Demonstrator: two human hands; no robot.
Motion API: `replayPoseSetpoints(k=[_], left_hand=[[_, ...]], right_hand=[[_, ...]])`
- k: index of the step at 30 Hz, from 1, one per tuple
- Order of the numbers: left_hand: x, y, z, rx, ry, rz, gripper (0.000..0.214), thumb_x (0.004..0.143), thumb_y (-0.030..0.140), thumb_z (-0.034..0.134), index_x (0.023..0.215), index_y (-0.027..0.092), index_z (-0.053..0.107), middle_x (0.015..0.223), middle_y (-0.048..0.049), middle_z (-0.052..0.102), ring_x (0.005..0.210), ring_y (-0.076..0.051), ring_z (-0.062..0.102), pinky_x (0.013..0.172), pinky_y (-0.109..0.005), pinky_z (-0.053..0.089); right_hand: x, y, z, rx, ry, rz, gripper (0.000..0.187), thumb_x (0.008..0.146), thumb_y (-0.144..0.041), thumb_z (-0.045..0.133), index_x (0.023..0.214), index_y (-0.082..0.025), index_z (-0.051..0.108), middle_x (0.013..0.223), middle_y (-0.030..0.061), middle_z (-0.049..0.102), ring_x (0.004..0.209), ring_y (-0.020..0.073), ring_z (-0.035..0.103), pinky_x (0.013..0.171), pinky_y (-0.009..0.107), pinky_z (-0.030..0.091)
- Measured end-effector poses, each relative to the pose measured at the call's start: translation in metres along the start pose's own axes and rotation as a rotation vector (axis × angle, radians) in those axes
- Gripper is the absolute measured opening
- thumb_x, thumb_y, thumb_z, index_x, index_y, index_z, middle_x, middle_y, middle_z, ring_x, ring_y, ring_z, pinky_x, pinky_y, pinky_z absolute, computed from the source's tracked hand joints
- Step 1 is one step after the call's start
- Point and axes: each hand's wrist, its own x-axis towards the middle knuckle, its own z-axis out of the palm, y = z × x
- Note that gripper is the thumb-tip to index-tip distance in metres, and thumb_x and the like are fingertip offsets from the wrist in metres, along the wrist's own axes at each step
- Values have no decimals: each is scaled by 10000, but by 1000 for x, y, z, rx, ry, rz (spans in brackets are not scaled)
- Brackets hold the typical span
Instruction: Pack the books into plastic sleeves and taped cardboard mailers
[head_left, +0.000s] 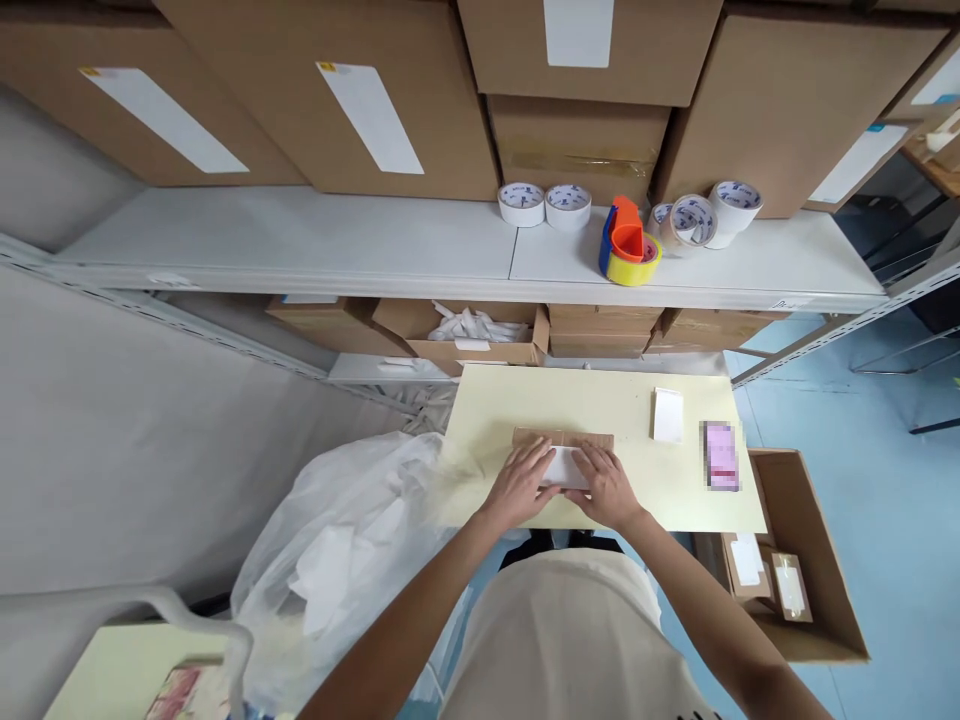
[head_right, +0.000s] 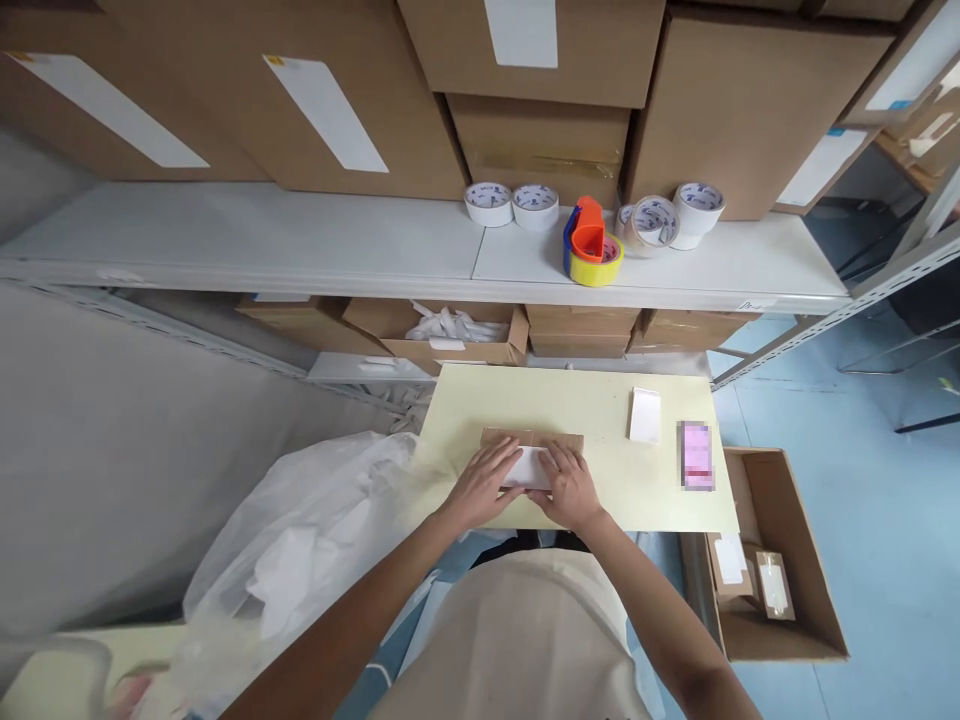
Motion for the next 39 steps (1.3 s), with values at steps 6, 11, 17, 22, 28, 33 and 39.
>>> replayPoseSetpoints(k=[6,11,17,22,28,33,39], left_hand=[[-12,-11,15,102,-122,4,601,931,397,449,1490,200,346,1545,-138,363,1441,-288,315,1184,-545,161],[-26,-2,24,117,-128,180,719,912,525,447,1519,178,282,1560,-143,332,1465,-298,251,1194,-517,126],[-37,-18,28,148,-105,162,649,922,419,456,1512,198,302,1553,-134,345,1437,-286,323,1179,-529,184],[-34,-35,16,155,-69,68,601,923,392,451,1486,199,365,1549,-143,345,1435,-314,321,1165,-594,178],[-14,-12,9,103,34,0,506,931,364,445,1403,189,493,1550,-173,339,1448,-354,275,1124,-622,248],[-14,-18,18,31,62,-168,486,922,292,448,1391,175,500,1571,-201,277,1459,-390,220,1097,-663,246],[-21,-40,48,-373,169,-348,657,896,339,490,1479,106,297,1587,-246,196,1477,-355,182,1116,-557,312]], right_hand=[[-9,10,11,-102,-50,17,595,965,-418,427,1473,-111,384,1547,173,335,1441,334,302,1156,590,189],[-21,-6,28,-95,-22,-108,677,961,-500,397,1509,-113,308,1559,165,308,1460,311,267,1180,539,179],[-40,-9,45,-138,-3,-35,626,975,-441,400,1523,-164,276,1573,126,295,1461,279,272,1173,518,217],[-53,-1,35,-174,56,193,602,980,-425,390,1520,-180,289,1561,154,323,1448,311,297,1147,580,225],[-24,-16,31,-145,84,294,588,968,-423,412,1500,-182,335,1590,175,240,1468,340,230,1115,593,269],[-29,-20,49,-93,99,487,575,972,-432,397,1513,-259,300,1619,147,165,1477,360,183,1084,602,294],[-36,-16,53,172,237,618,636,970,-447,372,1535,-189,236,1605,186,191,1401,344,375,1011,472,435]])
